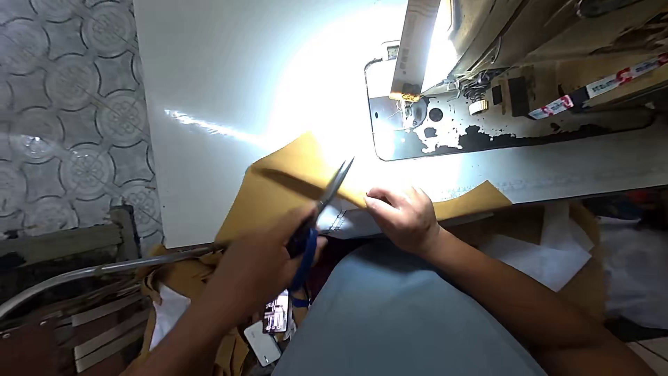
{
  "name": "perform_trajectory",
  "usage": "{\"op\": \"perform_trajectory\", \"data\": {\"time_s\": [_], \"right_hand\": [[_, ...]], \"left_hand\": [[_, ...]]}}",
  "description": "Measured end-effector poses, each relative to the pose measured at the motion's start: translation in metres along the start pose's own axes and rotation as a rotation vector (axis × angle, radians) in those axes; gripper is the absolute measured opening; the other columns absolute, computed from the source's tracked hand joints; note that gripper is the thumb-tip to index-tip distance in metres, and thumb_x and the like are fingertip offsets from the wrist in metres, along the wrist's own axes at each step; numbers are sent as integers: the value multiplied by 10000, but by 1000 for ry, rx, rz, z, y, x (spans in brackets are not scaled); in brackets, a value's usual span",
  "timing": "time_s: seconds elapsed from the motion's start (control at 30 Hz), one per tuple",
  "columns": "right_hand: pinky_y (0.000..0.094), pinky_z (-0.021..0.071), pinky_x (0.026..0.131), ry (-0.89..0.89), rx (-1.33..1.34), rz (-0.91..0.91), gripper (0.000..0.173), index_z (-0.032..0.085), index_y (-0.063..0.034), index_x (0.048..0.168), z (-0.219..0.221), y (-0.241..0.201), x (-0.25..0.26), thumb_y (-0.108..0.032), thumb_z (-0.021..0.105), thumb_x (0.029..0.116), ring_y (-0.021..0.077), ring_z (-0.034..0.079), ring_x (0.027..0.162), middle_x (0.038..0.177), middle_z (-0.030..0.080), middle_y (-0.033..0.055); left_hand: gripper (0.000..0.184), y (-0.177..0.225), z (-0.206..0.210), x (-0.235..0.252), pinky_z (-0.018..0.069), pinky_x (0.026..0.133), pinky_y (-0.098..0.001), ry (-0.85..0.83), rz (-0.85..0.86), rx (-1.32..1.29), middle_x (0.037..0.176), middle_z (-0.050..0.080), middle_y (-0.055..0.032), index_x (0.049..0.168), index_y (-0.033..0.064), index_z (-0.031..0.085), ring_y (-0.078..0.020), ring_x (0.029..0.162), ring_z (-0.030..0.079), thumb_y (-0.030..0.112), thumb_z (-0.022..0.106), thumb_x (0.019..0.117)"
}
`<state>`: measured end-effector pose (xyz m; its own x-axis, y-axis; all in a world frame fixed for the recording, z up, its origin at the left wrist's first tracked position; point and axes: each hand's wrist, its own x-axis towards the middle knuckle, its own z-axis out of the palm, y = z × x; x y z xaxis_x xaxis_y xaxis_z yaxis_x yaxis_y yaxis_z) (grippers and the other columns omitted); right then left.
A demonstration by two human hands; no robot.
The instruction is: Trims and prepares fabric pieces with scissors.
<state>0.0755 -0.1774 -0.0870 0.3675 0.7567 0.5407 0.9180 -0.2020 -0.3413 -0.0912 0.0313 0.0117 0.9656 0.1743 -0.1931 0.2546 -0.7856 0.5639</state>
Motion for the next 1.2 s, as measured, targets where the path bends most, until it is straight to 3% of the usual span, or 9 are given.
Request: {"op": "perform_trajectory", "data": {"time_s": [0.07,0.13,0.23,0.33,0.47,0.6,0.77,0.97,1.2], "right_hand": [[368,501,635,-4,21,-25,152,783,-125,974,0,1,-1,-98,634,957,230,661,789,942,722,75],[366,492,610,-24,43,-42,159,783,-118,973,0,1,1,-84,630,950,232,656,765,924,716,78],[369,496,605,-65,66,-21,167,782,-126,1000,-1,2,5,-86,626,957,226,658,765,920,708,70],[359,495,624,-71,104,21,167,794,-129,1015,-2,5,4,-112,634,969,211,647,764,889,700,58],[360,505,651,-68,123,25,164,781,-142,1030,-4,10,2,-124,625,981,206,649,774,888,705,46],[365,512,646,-94,142,-3,147,758,-119,968,-6,11,2,-103,612,980,216,652,784,893,696,57],[362,511,628,-109,147,-35,133,760,-128,959,-5,12,2,-125,628,976,207,655,772,896,697,52],[362,501,618,-85,149,-90,122,754,-122,954,-5,12,-1,-128,632,960,214,650,765,900,699,56],[349,490,621,-17,164,-139,122,746,-119,935,-4,14,-6,-138,629,960,208,640,760,894,698,60]], "left_hand": [[504,-4,-14,22,581,750,-582,52,99,163,1159,705,-137,1418,116,569,-332,960,710,255,658,943],[557,-12,-17,52,536,869,-616,45,218,245,1213,654,-210,1409,67,562,-412,1071,663,129,700,873],[479,-32,-7,90,505,976,-591,6,261,341,1219,681,-201,1341,48,626,-399,1159,654,99,710,872],[266,-31,-9,94,552,760,-564,85,268,363,975,695,-193,1131,10,664,-393,912,698,35,694,868],[351,-24,-29,49,564,812,-553,150,227,221,1062,694,-177,1273,24,634,-338,955,687,146,609,945],[414,-34,-18,-11,606,809,-393,-90,35,40,1036,738,26,1285,216,663,-107,921,705,465,637,954],[493,-47,-35,-9,591,686,-336,-244,-153,30,914,727,107,1276,298,677,-15,760,669,623,624,909],[353,-39,-61,36,562,610,-420,-388,-103,324,802,715,68,1275,338,696,-96,678,667,372,736,926],[338,-36,-75,64,564,658,-400,-590,-141,424,855,735,88,1229,393,715,-75,733,675,315,785,908]]}}
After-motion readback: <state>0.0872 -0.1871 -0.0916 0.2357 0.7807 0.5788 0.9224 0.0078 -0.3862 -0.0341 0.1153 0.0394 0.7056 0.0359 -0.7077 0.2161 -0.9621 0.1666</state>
